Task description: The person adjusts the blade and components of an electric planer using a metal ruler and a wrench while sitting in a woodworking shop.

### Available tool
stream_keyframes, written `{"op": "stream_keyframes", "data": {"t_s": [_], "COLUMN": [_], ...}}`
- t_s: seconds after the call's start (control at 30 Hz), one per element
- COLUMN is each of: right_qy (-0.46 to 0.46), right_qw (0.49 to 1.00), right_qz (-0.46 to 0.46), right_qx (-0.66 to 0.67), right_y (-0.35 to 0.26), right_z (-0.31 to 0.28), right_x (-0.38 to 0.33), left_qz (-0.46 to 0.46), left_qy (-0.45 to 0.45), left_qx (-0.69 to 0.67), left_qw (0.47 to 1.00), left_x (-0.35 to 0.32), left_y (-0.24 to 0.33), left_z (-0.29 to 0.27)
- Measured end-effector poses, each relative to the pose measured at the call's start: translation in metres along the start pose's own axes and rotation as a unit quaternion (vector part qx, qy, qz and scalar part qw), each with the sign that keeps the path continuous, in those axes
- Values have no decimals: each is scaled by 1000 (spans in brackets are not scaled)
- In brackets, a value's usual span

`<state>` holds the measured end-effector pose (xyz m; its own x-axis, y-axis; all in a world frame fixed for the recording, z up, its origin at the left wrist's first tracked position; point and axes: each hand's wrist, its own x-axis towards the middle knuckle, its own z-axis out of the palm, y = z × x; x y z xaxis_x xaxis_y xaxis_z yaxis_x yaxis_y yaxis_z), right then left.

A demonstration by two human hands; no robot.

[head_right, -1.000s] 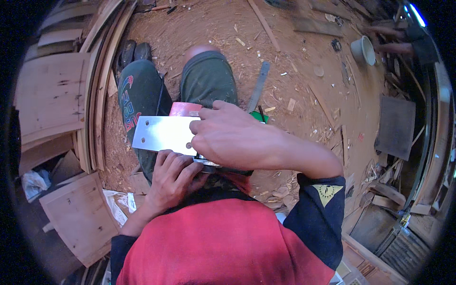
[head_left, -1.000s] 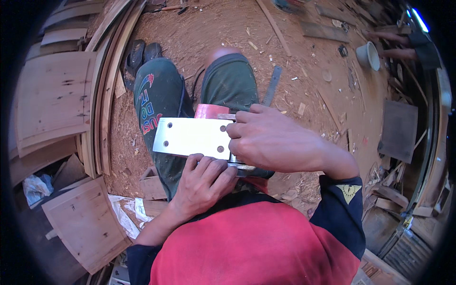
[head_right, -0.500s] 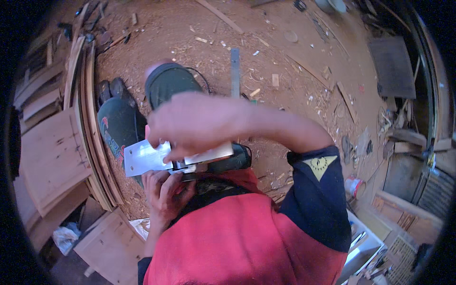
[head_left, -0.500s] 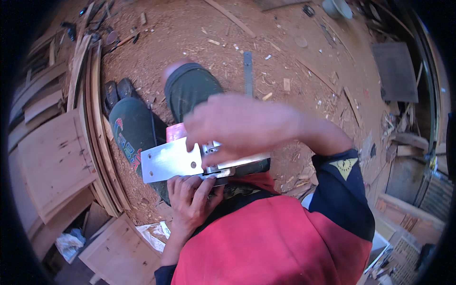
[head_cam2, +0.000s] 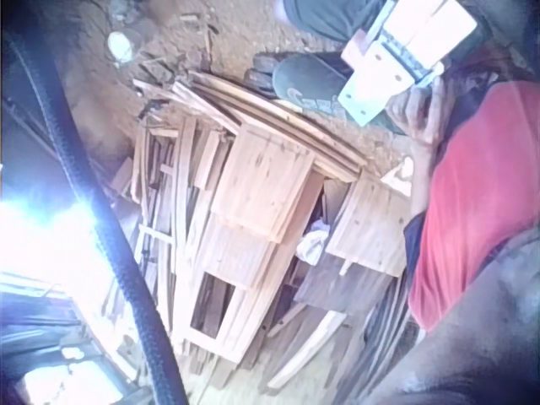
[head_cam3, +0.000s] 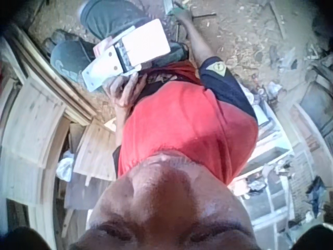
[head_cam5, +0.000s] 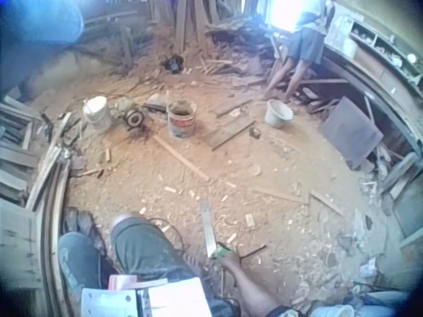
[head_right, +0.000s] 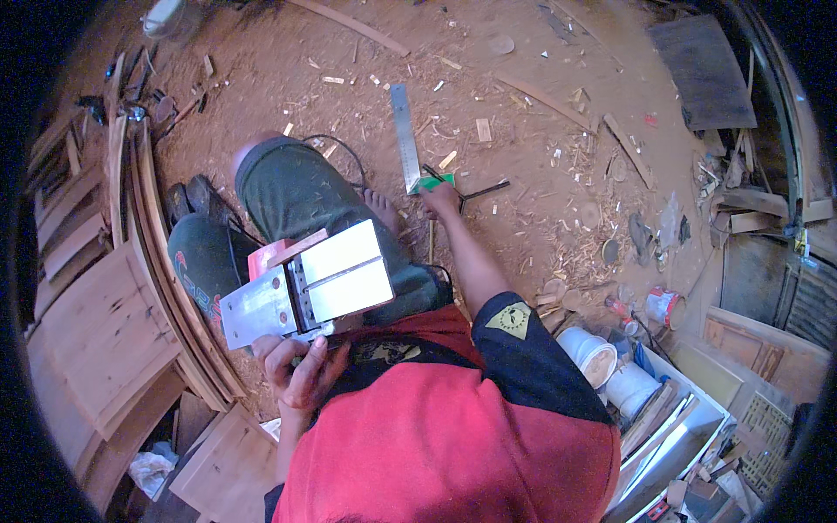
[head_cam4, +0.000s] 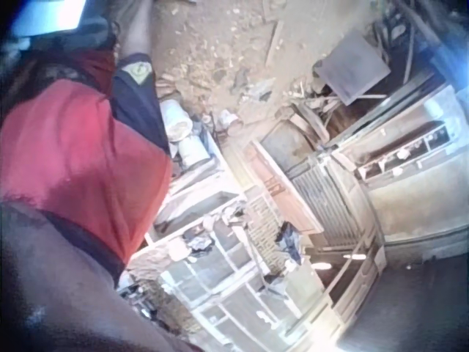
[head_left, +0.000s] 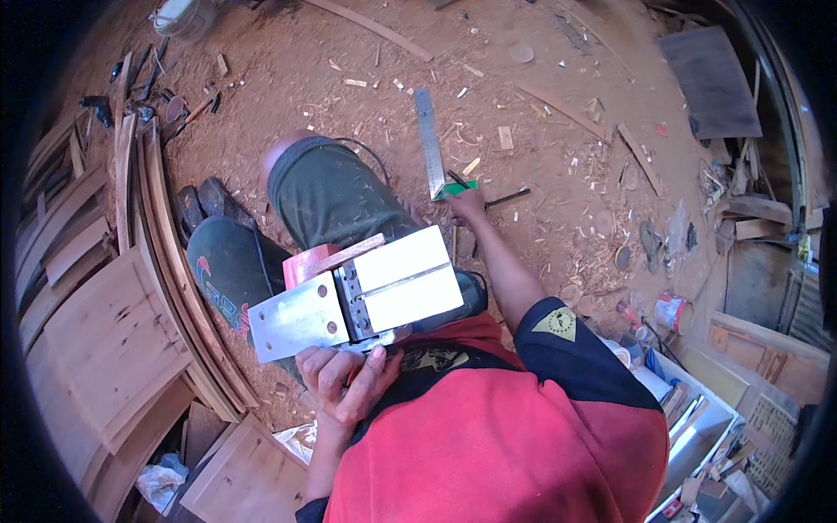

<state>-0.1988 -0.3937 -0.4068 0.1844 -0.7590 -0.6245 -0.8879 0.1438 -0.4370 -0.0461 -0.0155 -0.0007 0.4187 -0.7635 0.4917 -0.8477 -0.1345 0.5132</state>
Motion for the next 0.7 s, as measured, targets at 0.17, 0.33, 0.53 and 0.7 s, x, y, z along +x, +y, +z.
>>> {"op": "stream_keyframes", "data": {"t_s": [0.17, 0.33, 0.53, 0.7], "right_qy": [104, 138, 108, 151], "right_qw": [988, 973, 970, 974], "right_qz": [-22, 47, 53, -25], "right_qx": [-109, -177, -213, -168], "right_y": [-54, -95, -96, -72], "right_z": [36, 1, -4, 2], "right_x": [-38, -68, -60, -40], "left_qz": [-13, -23, -11, -7], "left_qy": [10, 21, 84, 102], "left_qx": [59, 69, 53, 69], "left_qw": [998, 997, 995, 992], "left_x": [-9, -6, -7, -4], "left_y": [0, -2, -8, -8], "left_z": [-8, -5, 6, 7]}}
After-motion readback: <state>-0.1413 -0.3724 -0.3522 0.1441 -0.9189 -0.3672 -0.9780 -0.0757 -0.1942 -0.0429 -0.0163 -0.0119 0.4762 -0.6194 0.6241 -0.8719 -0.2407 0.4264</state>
